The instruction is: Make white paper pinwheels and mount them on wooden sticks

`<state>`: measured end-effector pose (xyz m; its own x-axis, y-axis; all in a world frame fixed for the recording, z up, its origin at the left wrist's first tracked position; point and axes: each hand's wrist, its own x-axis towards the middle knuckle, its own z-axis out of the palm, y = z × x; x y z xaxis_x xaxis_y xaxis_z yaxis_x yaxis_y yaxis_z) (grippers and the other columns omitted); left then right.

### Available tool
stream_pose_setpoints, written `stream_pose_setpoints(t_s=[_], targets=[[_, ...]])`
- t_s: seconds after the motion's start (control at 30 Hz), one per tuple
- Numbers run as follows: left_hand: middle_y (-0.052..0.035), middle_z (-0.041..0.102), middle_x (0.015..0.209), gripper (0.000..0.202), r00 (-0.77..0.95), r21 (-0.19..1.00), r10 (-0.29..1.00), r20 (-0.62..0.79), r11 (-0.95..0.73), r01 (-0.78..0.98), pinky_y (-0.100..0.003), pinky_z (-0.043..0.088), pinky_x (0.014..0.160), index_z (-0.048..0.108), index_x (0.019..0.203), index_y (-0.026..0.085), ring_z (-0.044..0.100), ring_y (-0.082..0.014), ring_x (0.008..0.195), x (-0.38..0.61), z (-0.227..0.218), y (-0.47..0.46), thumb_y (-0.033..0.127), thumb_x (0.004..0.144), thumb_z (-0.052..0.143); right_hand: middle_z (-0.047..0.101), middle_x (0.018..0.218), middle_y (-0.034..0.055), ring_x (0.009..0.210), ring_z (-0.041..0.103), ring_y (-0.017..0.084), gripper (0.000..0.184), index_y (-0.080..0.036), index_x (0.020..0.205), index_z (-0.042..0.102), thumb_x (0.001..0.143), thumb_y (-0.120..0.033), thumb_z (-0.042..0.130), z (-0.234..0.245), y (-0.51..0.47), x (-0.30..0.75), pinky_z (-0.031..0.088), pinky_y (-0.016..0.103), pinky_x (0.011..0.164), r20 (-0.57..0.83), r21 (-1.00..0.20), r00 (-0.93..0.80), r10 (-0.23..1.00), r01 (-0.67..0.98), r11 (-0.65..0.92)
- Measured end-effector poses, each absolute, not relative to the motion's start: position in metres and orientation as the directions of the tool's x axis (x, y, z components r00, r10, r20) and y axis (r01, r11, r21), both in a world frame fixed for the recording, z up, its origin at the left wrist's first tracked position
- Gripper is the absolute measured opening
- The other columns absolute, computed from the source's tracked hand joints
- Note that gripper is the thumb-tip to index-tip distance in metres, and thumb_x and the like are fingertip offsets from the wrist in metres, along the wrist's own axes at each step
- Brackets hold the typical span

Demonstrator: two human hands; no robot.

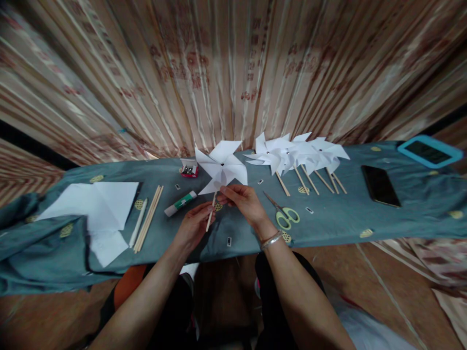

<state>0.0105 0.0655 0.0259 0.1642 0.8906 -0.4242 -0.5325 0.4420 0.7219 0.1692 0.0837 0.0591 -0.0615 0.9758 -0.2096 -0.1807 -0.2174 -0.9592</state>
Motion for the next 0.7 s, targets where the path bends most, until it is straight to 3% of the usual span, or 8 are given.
stream_pose_setpoints(t_s=[0.1,0.2,0.33,0.43,0.57,0.7], targets=[[-0.0017,0.071,0.073,0.024,0.151,0.732,0.890,-0.431,0.442,-0.518,-0.021,0.045,0.062,0.076,0.073,0.017,0.057,-0.0083,0.062,0.009,0.027,0.066,0.024,0.053,0.088,0.071,0.062,0.0018,0.057,0.061,0.013,0.041,-0.020,0.069,0.073,0.063,-0.060,0.079,0.059,0.086,0.180,0.043,0.026,0.056,-0.121,-0.982,0.059,0.991,-0.155,-0.110],[-0.0019,0.072,0.075,0.019,0.146,0.740,0.889,-0.434,0.444,-0.506,-0.021,0.046,0.063,0.076,0.072,0.018,0.057,-0.0089,0.063,0.009,0.027,0.066,0.022,0.055,0.085,0.069,0.061,0.0004,0.055,0.058,0.013,0.032,-0.021,0.068,0.071,0.068,-0.052,0.078,0.056,0.095,0.196,0.044,0.027,0.056,0.028,-0.994,0.312,0.950,-0.094,0.060],[-0.0020,0.071,0.075,0.022,0.168,0.740,0.886,-0.432,0.455,-0.495,-0.021,0.046,0.062,0.077,0.073,0.018,0.057,-0.0088,0.063,0.010,0.027,0.065,0.024,0.054,0.086,0.073,0.075,0.0014,0.071,0.064,0.016,0.030,-0.021,0.079,0.072,0.063,-0.045,0.081,0.050,0.107,0.213,0.050,0.030,0.070,0.156,-0.983,0.516,0.842,-0.007,0.185],[-0.0022,0.071,0.074,0.025,0.184,0.737,0.880,-0.437,0.468,-0.487,-0.021,0.046,0.062,0.077,0.073,0.017,0.058,-0.0086,0.062,0.009,0.027,0.065,0.025,0.052,0.087,0.074,0.080,0.0018,0.076,0.064,0.016,0.035,-0.021,0.083,0.074,0.061,-0.047,0.082,0.048,0.109,0.217,0.051,0.030,0.073,0.115,-0.990,0.491,0.864,-0.017,0.141],[-0.0025,0.071,0.073,0.027,0.188,0.739,0.879,-0.439,0.472,-0.480,-0.021,0.047,0.064,0.077,0.075,0.016,0.059,-0.0089,0.063,0.008,0.026,0.064,0.025,0.052,0.088,0.068,0.066,-0.0029,0.061,0.057,0.011,0.040,-0.022,0.075,0.074,0.053,-0.053,0.085,0.051,0.106,0.214,0.048,0.026,0.062,-0.052,-0.989,0.392,0.919,-0.147,0.007],[-0.0024,0.071,0.074,0.028,0.179,0.739,0.884,-0.432,0.461,-0.492,-0.021,0.046,0.063,0.077,0.075,0.016,0.058,-0.0082,0.062,0.008,0.026,0.064,0.025,0.051,0.089,0.058,0.054,-0.0065,0.051,0.049,0.008,0.041,-0.022,0.069,0.072,0.048,-0.054,0.088,0.055,0.102,0.211,0.042,0.022,0.052,-0.096,-0.984,0.356,0.930,-0.176,-0.034]])
